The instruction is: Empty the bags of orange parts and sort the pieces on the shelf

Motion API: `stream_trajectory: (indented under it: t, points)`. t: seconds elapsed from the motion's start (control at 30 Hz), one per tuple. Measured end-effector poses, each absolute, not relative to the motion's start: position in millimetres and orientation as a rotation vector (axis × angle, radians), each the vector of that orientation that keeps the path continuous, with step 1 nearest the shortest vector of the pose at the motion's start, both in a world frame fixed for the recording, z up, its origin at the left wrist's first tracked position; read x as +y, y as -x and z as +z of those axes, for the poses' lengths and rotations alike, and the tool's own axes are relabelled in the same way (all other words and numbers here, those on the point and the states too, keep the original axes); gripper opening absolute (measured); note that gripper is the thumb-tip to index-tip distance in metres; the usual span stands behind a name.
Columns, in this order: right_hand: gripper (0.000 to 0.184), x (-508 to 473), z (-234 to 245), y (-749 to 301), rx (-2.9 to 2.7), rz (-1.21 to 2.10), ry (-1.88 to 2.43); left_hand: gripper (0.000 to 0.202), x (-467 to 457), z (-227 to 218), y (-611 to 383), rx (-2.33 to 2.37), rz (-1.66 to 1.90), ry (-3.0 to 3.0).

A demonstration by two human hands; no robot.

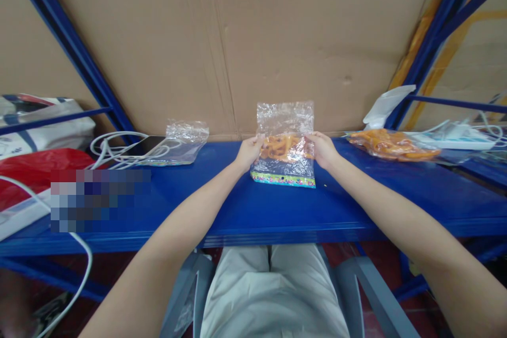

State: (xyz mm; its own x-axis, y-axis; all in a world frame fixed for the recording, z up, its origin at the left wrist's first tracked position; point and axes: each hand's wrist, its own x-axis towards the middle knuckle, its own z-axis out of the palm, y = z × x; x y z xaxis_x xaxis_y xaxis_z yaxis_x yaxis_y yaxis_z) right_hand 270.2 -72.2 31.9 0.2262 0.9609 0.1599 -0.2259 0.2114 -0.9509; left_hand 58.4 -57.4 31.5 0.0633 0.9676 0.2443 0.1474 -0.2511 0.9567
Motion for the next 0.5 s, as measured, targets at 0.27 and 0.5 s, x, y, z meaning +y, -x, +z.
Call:
stream_trajectory:
  t: [0.27, 0.5]
  points:
    - [0.036, -73, 33, -264, -0.911, 0.838, 0.949, 0.041, -55, 33, -58, 1.112, 1.346, -1.523]
    - [0.035, -69, 31, -275, -0.992, 0.79, 0.925, 0.037, -55, 38, -57, 1.057, 1.424, -1.508]
